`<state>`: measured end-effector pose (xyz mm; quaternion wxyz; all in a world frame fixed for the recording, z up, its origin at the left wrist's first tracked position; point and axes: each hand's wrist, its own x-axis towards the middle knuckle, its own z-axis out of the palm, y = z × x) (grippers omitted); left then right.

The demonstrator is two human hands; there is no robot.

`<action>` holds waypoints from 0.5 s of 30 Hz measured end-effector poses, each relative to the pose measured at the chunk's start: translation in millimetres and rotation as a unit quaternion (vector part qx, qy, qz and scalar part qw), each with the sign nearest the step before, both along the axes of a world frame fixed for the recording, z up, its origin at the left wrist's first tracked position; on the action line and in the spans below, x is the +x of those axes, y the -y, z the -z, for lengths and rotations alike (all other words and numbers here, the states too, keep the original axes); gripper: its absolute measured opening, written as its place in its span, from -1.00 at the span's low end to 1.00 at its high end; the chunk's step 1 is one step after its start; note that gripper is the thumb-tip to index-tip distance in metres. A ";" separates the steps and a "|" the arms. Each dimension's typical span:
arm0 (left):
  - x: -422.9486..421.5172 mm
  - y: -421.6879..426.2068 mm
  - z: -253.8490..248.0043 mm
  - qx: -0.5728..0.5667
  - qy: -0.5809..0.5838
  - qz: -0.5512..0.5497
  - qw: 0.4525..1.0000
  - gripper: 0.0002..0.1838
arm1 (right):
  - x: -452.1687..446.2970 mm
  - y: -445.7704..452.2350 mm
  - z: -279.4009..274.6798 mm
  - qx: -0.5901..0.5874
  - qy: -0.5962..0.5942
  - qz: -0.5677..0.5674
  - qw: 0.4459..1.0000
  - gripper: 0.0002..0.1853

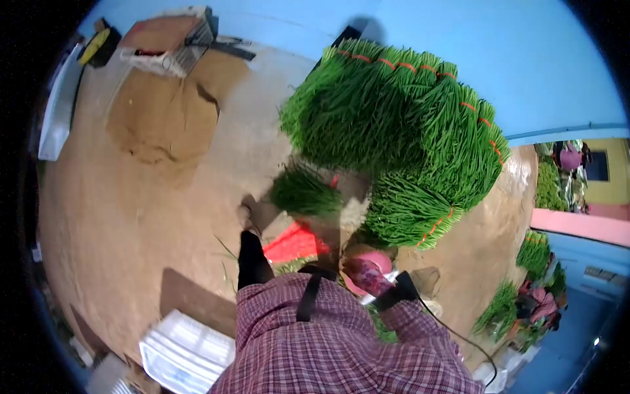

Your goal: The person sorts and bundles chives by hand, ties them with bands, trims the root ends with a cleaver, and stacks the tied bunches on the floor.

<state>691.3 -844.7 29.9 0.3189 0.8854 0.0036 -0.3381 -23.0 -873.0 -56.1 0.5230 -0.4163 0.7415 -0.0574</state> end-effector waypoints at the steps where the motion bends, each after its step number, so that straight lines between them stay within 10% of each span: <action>1: 26.3 38.1 11.7 -0.007 -0.001 0.012 1.000 -0.45 | 3.5 20.0 -13.8 0.016 -0.017 0.040 0.999 -0.68; 6: 118.4 287.9 84.7 -0.101 -0.046 0.187 0.976 -0.46 | 30.0 58.7 -20.4 -0.013 -0.034 0.127 0.991 -0.68; 15: -227.5 608.3 40.0 -0.237 -0.191 0.512 0.804 -0.50 | 51.4 65.4 -78.7 -0.030 0.014 0.422 0.906 -0.70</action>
